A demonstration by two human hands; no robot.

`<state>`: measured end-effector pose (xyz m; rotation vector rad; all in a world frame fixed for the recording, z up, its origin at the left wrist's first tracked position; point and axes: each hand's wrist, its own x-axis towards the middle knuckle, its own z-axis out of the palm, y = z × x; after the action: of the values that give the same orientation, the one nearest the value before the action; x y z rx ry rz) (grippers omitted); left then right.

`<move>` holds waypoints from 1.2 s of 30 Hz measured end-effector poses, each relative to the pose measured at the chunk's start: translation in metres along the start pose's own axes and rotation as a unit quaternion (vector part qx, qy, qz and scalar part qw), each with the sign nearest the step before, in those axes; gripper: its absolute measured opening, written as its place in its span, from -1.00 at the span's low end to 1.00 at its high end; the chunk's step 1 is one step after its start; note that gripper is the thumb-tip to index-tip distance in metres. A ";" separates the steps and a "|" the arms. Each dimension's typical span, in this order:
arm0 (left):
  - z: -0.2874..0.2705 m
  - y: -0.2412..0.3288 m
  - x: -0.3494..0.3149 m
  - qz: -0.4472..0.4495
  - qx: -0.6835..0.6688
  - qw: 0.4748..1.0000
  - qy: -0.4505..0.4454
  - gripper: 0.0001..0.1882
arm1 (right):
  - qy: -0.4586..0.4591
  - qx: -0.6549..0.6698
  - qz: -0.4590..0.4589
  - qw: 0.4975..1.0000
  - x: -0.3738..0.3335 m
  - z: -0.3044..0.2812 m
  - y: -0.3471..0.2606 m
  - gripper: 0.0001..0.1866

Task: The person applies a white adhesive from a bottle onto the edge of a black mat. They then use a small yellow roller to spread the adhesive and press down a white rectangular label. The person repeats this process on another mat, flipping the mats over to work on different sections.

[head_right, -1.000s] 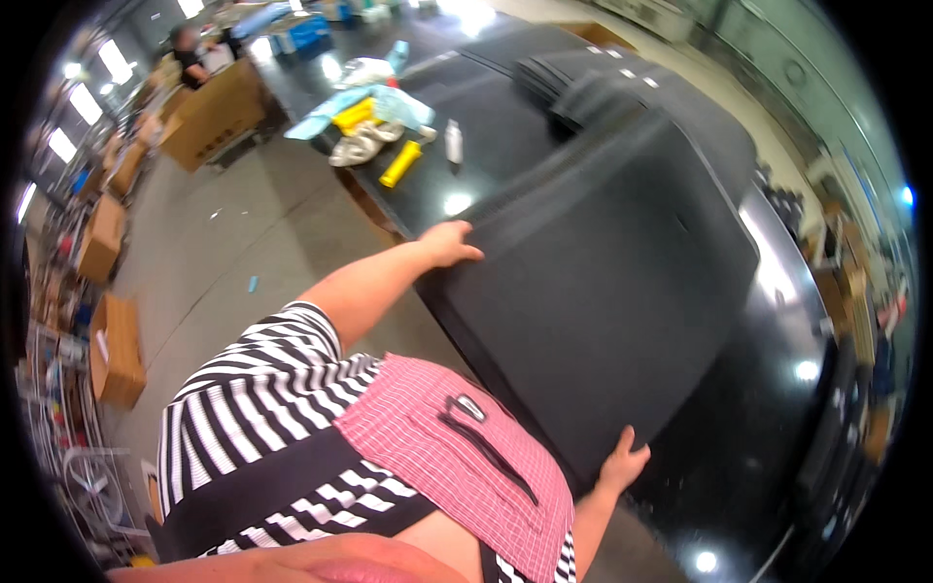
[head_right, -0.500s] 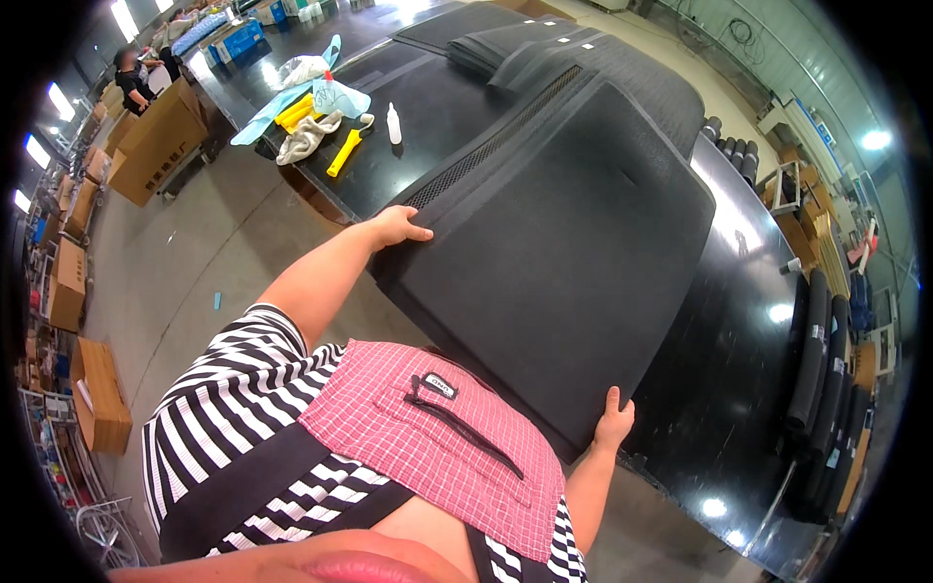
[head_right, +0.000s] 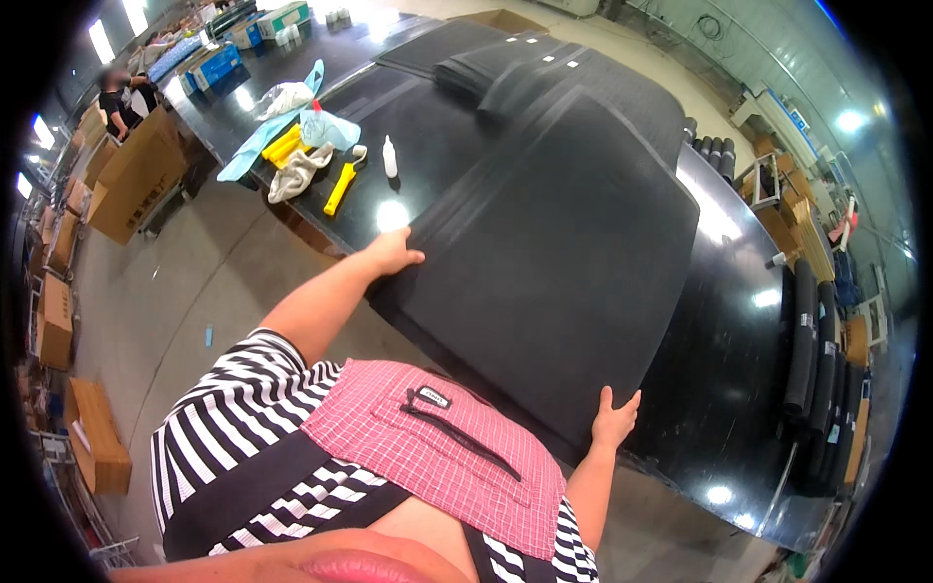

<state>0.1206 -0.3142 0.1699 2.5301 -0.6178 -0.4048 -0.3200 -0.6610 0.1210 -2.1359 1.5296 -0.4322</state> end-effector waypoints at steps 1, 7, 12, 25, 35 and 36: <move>0.005 0.001 0.000 -0.005 0.028 1.000 -0.014 -0.39 | 0.003 -0.014 0.007 1.000 -0.002 -0.003 0.002 -0.06; 0.006 -0.006 0.005 -0.038 -0.037 0.998 -0.041 -0.36 | 0.030 0.000 -0.032 0.999 0.002 -0.009 0.000 -0.09; 0.012 -0.018 -0.002 -0.040 -0.044 0.998 0.000 -0.23 | 0.032 -0.010 -0.064 0.997 0.000 0.008 0.005 -0.15; 0.025 0.036 -0.041 -0.040 0.097 0.992 0.076 -0.30 | 0.057 -0.083 -0.011 0.995 0.003 0.016 0.011 -0.05; 0.044 0.073 -0.028 -0.148 0.098 0.983 0.040 -0.16 | 0.057 0.000 -0.061 0.996 0.014 0.036 0.059 -0.02; 0.045 0.059 -0.034 -0.170 0.101 0.979 0.046 -0.15 | 0.032 0.010 -0.074 0.997 0.015 0.053 0.057 -0.02</move>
<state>0.0539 -0.3608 0.1693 2.8389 -0.1964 -0.3532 -0.3335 -0.6795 0.0454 -2.2471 1.3996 -0.5694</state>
